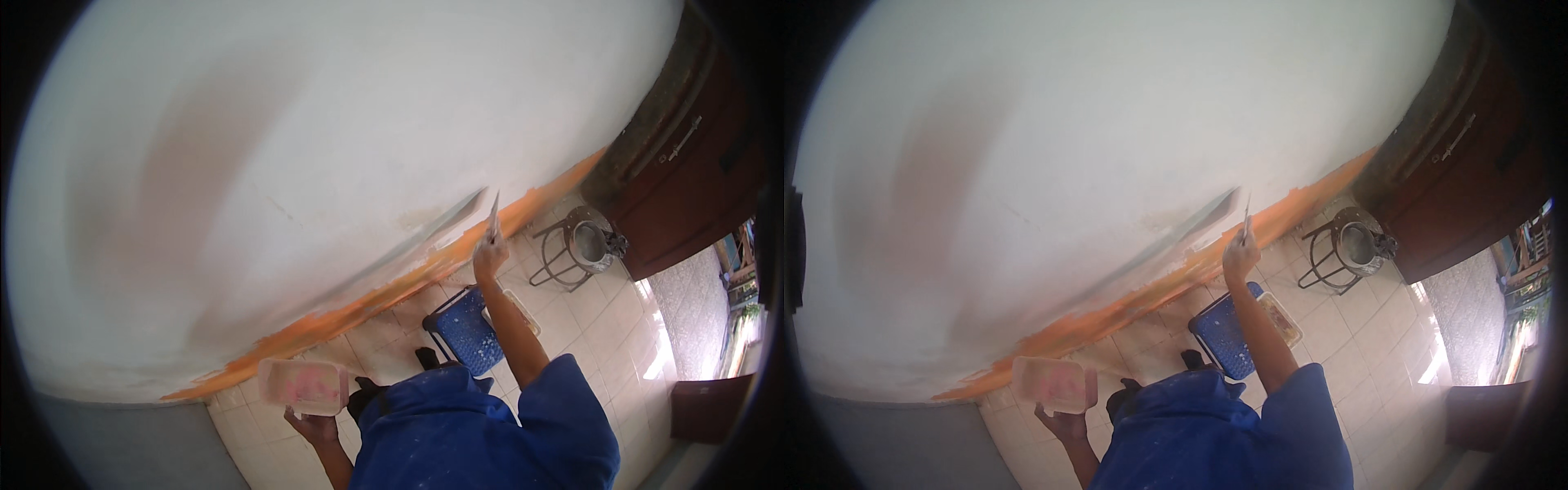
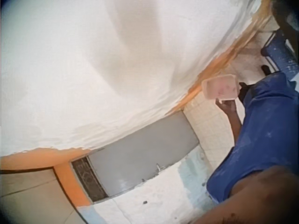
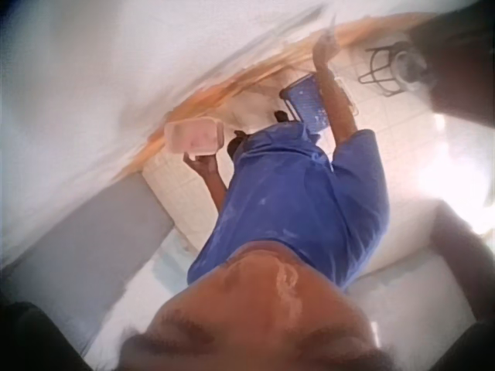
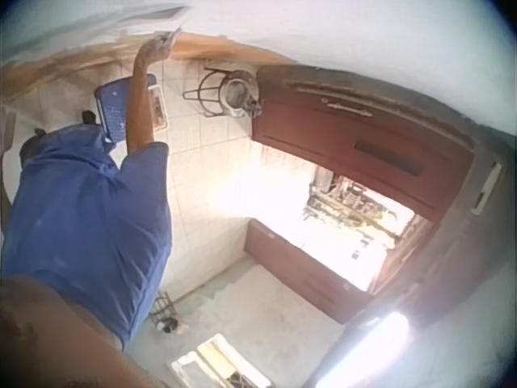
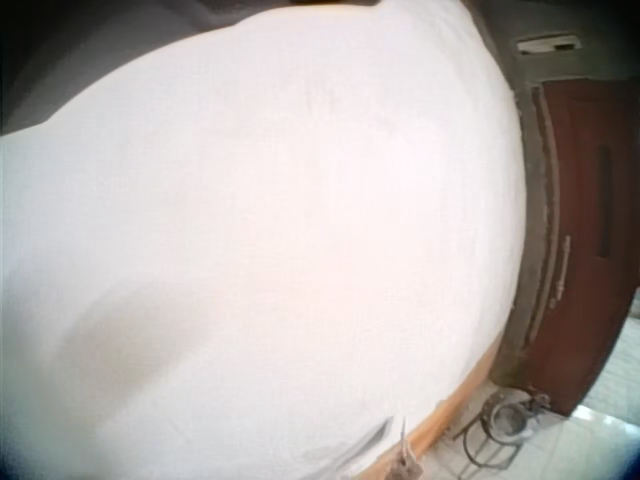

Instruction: The person applies plaster to a wall using a putty knife, repeatedly loading the knife from a plastic container and smoothing the material across the surface area.

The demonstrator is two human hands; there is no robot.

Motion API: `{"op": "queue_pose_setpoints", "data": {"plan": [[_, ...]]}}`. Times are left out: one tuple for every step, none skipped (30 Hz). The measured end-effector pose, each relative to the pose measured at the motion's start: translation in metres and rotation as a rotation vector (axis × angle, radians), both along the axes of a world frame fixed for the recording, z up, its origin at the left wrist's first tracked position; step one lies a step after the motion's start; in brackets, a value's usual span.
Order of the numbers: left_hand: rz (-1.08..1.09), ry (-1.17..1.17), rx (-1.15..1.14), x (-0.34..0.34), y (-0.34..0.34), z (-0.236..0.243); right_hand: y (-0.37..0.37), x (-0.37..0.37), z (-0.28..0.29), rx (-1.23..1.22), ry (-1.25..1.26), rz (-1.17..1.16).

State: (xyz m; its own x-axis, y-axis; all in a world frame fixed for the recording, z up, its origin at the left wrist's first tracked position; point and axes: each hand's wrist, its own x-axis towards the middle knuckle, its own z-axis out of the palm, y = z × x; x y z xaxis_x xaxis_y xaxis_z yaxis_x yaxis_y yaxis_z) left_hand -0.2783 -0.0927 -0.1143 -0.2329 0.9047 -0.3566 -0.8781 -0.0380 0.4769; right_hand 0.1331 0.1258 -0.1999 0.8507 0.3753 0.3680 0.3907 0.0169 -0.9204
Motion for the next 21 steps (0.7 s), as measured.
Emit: {"op": "queue_pose_setpoints", "data": {"plan": [[0.002,-0.003,0.006,0.000,-0.003,-0.001,0.010,-0.002,0.012,0.188,0.046,-0.075],[0.004,-0.004,0.013,0.000,-0.005,-0.002,0.013,-0.023,0.012,-0.007,0.068,0.048],[-0.002,-0.004,0.021,0.000,-0.004,-0.002,0.010,-0.050,-0.008,-0.214,0.008,0.118],[-0.029,-0.025,0.034,0.004,0.000,-0.002,0.002,-0.081,-0.042,-0.388,-0.128,0.176],[-0.087,-0.054,0.049,0.016,0.012,-0.001,-0.009,-0.099,-0.077,-0.477,-0.293,0.213],[-0.128,-0.077,0.061,0.024,0.020,-0.002,-0.024,-0.118,-0.098,-0.470,-0.439,0.271],[-0.073,-0.013,0.050,0.013,0.012,-0.001,-0.044,-0.157,-0.079,-0.289,-0.408,0.592],[0.005,0.046,0.031,-0.003,0.000,-0.002,-0.079,-0.194,-0.032,-0.101,-0.366,0.927],[0.029,0.092,0.013,-0.004,-0.002,0.000,-0.103,-0.200,0.008,0.082,-0.316,1.203],[0.011,0.064,0.020,-0.001,-0.001,0.004,-0.109,-0.194,0.018,-0.010,-0.118,1.202],[0.004,0.032,0.037,0.004,0.003,0.009,-0.107,-0.180,0.028,-0.096,0.068,1.202],[-0.002,0.001,0.054,0.007,0.005,0.013,-0.105,-0.165,0.038,-0.185,0.254,1.197],[-0.014,0.009,0.054,0.009,0.007,0.014,-0.099,-0.144,0.058,-0.174,0.574,1.182],[-0.027,0.017,0.053,0.011,0.010,0.011,-0.093,-0.126,0.080,-0.169,0.894,1.147],[-0.022,0.021,0.045,0.007,0.007,0.005,-0.091,-0.122,0.100,-0.049,1.076,1.166],[-0.019,-0.017,0.031,0.009,0.008,0.002,-0.091,-0.114,0.123,0.086,1.255,1.159],[-0.018,-0.055,0.018,0.012,0.009,-0.001,-0.092,-0.111,0.140,0.223,1.435,1.141],[-0.016,-0.092,0.005,0.015,0.010,-0.002,-0.092,-0.113,0.149,0.222,1.443,1.141],[-0.034,-0.109,0.009,0.020,0.011,-0.003,-0.090,-0.114,0.156,0.218,1.446,1.145],[-0.051,-0.125,0.012,0.024,0.012,-0.003,-0.089,-0.116,0.164,0.213,1.451,1.151],[-0.067,-0.139,0.017,0.027,0.013,-0.002,-0.090,-0.116,0.175,0.185,1.416,1.132]]}}
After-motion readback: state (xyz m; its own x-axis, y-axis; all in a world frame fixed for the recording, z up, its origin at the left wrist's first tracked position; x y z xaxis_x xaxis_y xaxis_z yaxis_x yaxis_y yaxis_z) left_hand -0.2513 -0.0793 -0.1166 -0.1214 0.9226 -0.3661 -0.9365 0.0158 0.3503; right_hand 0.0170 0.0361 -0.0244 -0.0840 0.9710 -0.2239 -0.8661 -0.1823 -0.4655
